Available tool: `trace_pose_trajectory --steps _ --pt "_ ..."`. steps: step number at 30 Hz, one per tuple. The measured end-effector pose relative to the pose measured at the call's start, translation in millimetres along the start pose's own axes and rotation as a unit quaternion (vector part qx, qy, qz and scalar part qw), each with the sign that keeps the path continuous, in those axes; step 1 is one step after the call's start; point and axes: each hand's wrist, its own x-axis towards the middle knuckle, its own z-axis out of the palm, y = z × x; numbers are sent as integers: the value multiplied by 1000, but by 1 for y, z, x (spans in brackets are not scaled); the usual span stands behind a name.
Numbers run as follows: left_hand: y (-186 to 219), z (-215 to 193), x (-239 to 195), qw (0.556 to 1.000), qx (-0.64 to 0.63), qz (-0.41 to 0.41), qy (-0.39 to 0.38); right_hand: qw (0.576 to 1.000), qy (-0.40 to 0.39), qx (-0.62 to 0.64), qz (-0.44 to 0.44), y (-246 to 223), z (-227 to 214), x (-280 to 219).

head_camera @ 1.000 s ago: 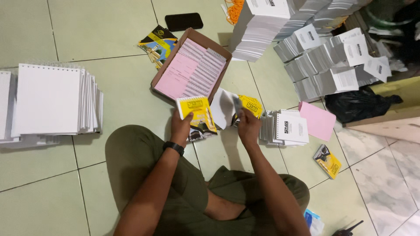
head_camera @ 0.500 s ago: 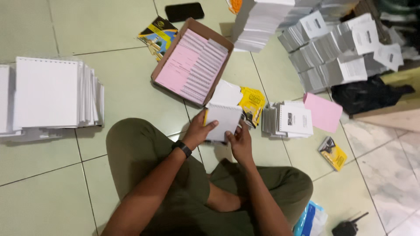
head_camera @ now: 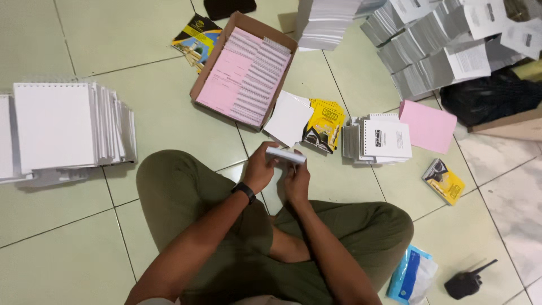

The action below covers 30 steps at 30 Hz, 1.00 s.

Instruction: The person sits on the floor and assembles spiral-bound notebooks by hand. They insert spiral bindings into the holes of paper stacks, wrap yellow covers around the assembled units, and place the finished notebooks into a pile.

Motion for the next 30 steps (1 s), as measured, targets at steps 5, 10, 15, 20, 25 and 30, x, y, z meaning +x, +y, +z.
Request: trace_pose_trajectory --steps 5,10,15,20,25,30 --pt "-3 4 1 999 33 -19 -10 999 -9 15 28 5 -1 2" --pt "-6 5 2 996 89 -10 -6 998 -10 25 55 23 2 2" --pt "-4 3 3 997 77 18 5 998 -20 1 64 18 2 6" --pt "1 0 3 989 146 20 20 996 -31 23 86 -2 -8 -3" --pt "28 -15 5 994 105 10 24 987 -135 64 65 -36 -39 14" --pt "58 -52 42 994 65 62 61 980 -194 -9 -41 -80 -52 68"
